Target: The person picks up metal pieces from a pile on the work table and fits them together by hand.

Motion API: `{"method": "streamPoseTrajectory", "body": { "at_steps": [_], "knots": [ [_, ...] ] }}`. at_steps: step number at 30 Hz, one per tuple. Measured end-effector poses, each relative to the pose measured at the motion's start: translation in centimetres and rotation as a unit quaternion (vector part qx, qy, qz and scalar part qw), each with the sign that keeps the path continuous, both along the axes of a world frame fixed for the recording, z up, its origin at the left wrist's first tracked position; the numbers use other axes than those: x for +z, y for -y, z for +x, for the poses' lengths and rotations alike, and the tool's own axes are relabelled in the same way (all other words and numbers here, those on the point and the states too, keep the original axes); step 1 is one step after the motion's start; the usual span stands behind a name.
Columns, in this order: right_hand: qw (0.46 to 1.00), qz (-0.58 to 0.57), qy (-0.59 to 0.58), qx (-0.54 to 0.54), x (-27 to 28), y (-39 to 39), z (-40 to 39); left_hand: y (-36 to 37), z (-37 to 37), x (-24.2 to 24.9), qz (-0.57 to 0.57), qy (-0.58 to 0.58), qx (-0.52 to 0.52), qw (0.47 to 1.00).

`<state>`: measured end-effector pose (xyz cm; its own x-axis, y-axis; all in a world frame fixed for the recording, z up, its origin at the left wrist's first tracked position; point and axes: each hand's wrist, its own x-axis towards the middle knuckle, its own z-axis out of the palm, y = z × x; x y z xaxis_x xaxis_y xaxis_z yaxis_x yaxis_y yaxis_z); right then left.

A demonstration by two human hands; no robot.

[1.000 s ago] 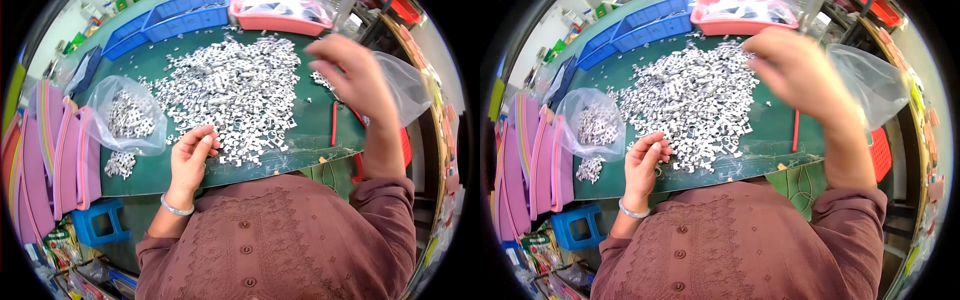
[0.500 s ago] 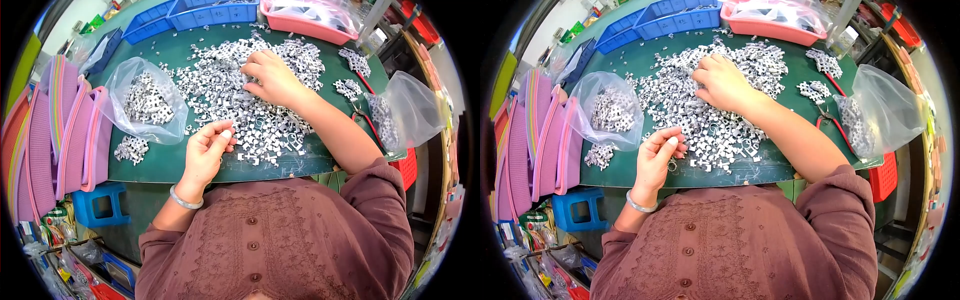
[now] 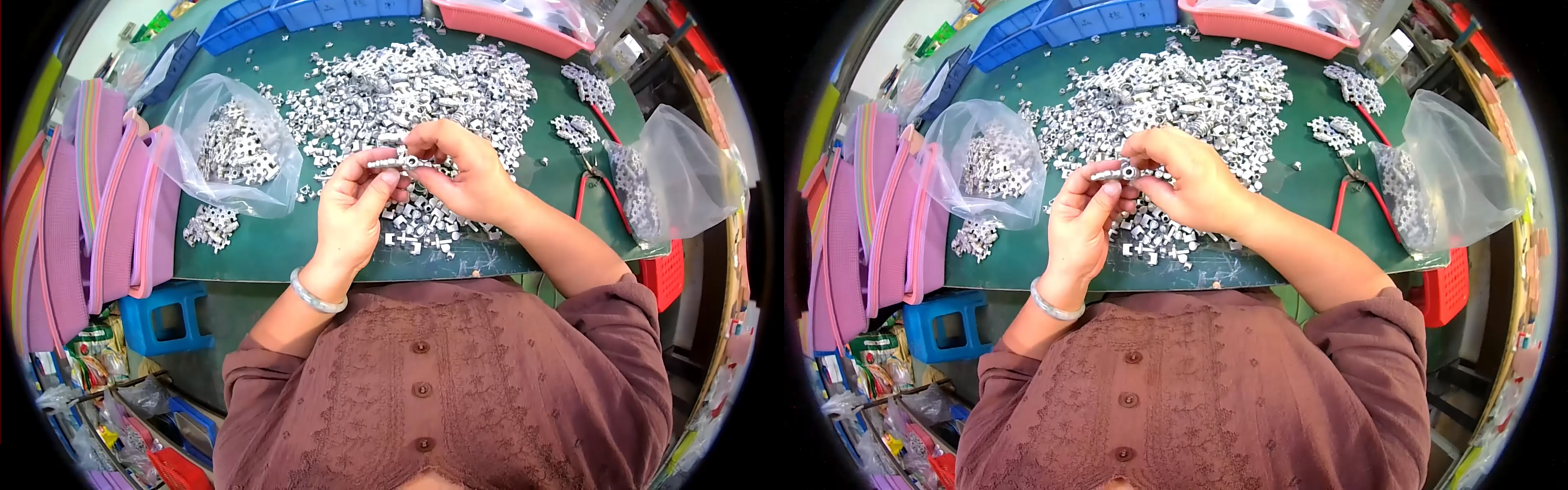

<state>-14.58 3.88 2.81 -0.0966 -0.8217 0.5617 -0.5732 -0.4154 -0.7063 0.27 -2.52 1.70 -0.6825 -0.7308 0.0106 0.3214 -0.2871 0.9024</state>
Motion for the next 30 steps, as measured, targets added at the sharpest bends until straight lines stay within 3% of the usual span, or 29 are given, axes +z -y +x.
{"method": "streamPoseTrajectory", "body": {
  "at_steps": [24,30],
  "knots": [
    [0.998,-0.021,-0.046,0.021,-0.56,-0.34,-0.70,-0.05,0.39,-0.65,-0.067,0.002,0.008,0.998],
    [0.998,0.021,0.030,0.055,-0.57,-0.52,-0.62,0.10,0.42,-0.01,-0.125,0.041,0.037,0.991]
  ]
}}
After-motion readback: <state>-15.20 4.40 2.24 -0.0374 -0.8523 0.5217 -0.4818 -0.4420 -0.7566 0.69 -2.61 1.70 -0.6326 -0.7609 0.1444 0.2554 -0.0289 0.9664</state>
